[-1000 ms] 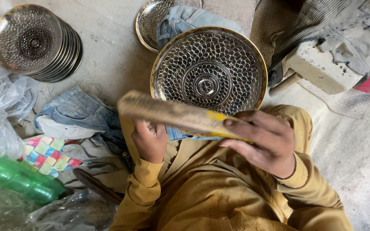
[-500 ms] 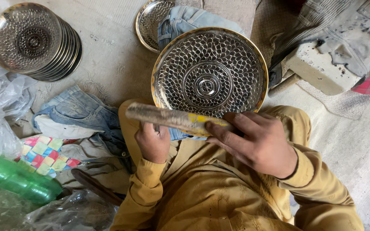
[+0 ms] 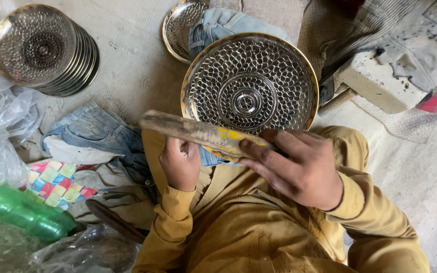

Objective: The person sits on the floor with a decorative brass tray in their lap and hammers a small punch against the tray's patterned surface using a wooden mallet, repositioning the punch by hand to work across the design. Stacks of finished trays sit beside them on the floor.

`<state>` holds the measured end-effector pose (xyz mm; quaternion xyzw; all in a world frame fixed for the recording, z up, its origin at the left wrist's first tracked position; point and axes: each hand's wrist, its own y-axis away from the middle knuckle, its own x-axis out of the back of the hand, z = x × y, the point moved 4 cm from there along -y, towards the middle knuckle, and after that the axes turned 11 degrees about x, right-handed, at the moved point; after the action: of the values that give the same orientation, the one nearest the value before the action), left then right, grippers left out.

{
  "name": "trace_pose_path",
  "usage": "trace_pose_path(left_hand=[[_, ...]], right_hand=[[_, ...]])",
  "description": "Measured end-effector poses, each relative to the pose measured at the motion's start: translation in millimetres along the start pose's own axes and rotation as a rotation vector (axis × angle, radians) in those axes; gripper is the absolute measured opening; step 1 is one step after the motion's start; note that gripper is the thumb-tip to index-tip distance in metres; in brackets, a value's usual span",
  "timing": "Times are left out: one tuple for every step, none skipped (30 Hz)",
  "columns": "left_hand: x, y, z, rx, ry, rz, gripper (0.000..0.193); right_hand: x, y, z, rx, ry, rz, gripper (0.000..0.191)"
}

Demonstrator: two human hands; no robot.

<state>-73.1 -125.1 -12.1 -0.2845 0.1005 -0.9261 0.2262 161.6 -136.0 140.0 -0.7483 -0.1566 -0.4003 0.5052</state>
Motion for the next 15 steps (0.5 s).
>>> trace_pose_path(left_hand=[[0,-1,1,-0.008,0.004,0.009,0.02],[-1,-2,1,0.014,0.009,-0.02,0.021],[-2,-2,1,0.036,0.014,-0.048,0.022],[-2,-3,0,0.059,0.017,-0.074,0.023],[-1,-3,2,0.048,0.007,-0.067,0.022],[-1,-4,3,0.033,-0.001,-0.061,0.021],[-1,-4,6,0.02,-0.009,-0.054,0.02],[-1,-5,6,0.039,0.008,-0.081,0.019],[-1,-7,6,0.059,0.024,-0.103,0.019],[-1,-8,7,0.079,0.038,-0.126,0.018],[-1,-9,8,0.097,0.032,-0.136,0.019],[-1,-12,9,0.109,0.03,-0.146,0.02],[-1,-14,10,0.123,0.028,-0.157,0.02],[-2,-15,12,0.125,0.009,-0.166,0.02],[-2,-17,14,0.127,-0.01,-0.173,0.02]], right_hand=[[-1,-1,2,-0.02,-0.051,0.009,0.036],[-2,-3,3,-0.042,-0.106,0.014,0.036],[-2,-3,3,-0.033,-0.06,0.01,0.036],[-2,-4,2,-0.024,-0.016,0.008,0.036],[-3,-4,2,-0.018,0.029,0.006,0.035],[-4,-5,4,-0.045,-0.014,0.001,0.036],[-5,-6,5,-0.073,-0.058,-0.007,0.036],[-6,-6,7,-0.101,-0.105,-0.017,0.036],[-6,-7,8,-0.101,-0.102,-0.022,0.037],[-6,-7,9,-0.103,-0.103,-0.026,0.037],[-6,-8,10,-0.109,-0.101,-0.029,0.037],[-7,-8,12,-0.135,-0.146,-0.014,0.036],[-8,-8,15,-0.161,-0.192,-0.001,0.035],[-9,-8,17,-0.188,-0.242,0.008,0.033],[-9,-7,18,-0.204,-0.224,0.005,0.033]])
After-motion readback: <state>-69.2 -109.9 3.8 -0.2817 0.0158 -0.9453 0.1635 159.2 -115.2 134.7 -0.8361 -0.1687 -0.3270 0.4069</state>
